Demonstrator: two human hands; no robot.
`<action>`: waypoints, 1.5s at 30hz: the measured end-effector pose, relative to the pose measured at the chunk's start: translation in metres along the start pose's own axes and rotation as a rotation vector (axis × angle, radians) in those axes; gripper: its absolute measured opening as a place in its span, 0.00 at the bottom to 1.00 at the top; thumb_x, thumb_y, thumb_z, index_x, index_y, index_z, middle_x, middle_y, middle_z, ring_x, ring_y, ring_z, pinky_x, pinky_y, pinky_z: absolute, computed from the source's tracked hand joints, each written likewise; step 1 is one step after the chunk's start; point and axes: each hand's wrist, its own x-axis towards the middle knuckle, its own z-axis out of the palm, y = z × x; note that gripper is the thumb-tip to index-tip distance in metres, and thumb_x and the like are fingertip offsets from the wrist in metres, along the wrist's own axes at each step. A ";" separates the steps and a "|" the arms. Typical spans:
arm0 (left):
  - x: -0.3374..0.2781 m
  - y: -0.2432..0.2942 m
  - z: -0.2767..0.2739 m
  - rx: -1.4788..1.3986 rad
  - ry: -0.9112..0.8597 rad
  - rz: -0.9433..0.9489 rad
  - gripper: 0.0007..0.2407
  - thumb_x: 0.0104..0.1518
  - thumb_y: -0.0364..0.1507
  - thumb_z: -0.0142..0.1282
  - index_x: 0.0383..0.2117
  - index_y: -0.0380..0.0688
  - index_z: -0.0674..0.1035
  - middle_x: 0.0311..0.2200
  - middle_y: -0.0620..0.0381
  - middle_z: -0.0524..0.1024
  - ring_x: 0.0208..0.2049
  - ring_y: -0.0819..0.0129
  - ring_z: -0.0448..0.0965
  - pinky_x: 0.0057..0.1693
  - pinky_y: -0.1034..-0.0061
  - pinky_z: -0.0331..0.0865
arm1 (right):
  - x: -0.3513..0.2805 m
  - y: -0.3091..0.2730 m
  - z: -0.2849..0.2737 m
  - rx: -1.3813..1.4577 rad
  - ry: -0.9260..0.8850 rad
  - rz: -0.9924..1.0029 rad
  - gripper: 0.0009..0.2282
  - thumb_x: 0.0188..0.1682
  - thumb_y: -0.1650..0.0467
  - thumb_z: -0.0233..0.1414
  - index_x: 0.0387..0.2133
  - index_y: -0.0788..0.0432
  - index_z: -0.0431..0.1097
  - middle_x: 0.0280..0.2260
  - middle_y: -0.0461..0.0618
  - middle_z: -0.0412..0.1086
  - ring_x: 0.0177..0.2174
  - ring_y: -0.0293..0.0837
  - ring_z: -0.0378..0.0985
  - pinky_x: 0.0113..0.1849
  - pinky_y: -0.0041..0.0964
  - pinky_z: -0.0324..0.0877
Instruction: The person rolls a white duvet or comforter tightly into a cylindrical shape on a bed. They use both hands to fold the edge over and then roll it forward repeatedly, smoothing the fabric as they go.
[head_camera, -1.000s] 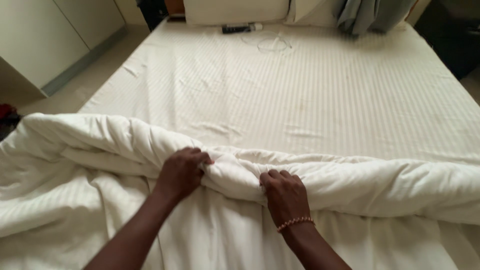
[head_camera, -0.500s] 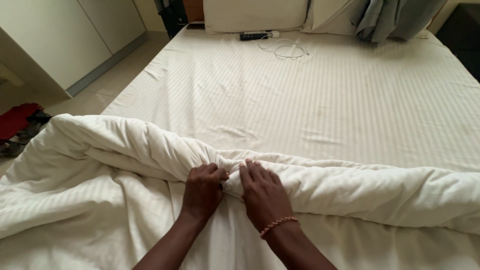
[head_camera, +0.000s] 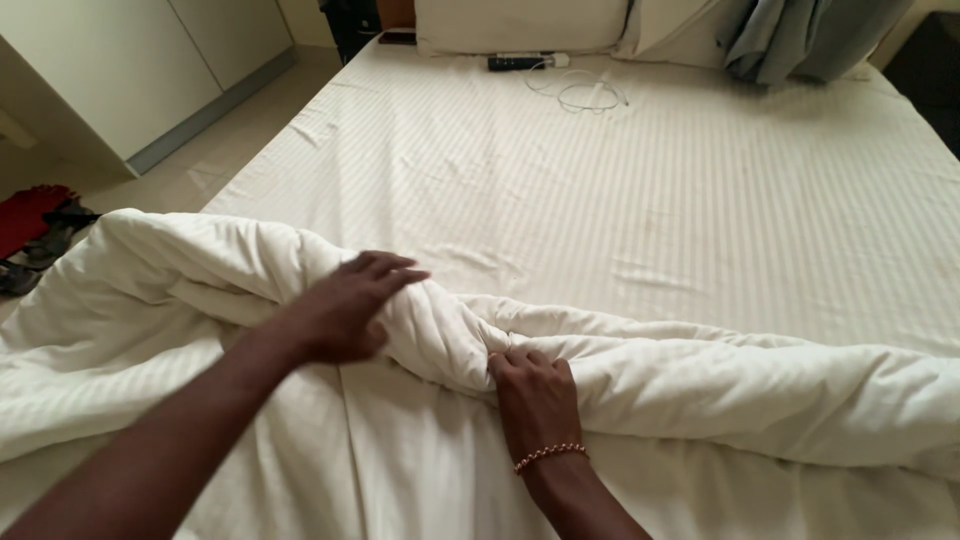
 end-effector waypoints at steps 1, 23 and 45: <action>0.001 -0.012 -0.003 0.130 -0.007 -0.033 0.36 0.42 0.20 0.62 0.65 0.50 0.65 0.67 0.50 0.61 0.67 0.51 0.57 0.66 0.60 0.57 | 0.001 -0.001 -0.001 -0.013 -0.017 0.002 0.06 0.44 0.73 0.52 0.33 0.54 0.75 0.34 0.49 0.76 0.40 0.47 0.78 0.40 0.48 0.68; -0.057 -0.017 0.090 0.360 0.707 -0.168 0.04 0.44 0.22 0.55 0.24 0.42 0.73 0.28 0.51 0.73 0.33 0.52 0.78 0.41 0.60 0.74 | 0.006 -0.034 -0.014 -0.094 -0.014 -0.048 0.21 0.39 0.67 0.58 0.46 0.62 0.72 0.44 0.54 0.74 0.46 0.51 0.75 0.47 0.48 0.68; -0.036 -0.109 0.027 0.208 -0.039 -0.132 0.18 0.64 0.29 0.51 0.61 0.55 0.74 0.51 0.56 0.75 0.57 0.64 0.75 0.62 0.74 0.71 | 0.017 -0.058 0.024 -0.023 -0.041 0.008 0.09 0.51 0.71 0.48 0.43 0.60 0.69 0.36 0.51 0.77 0.39 0.47 0.79 0.38 0.45 0.71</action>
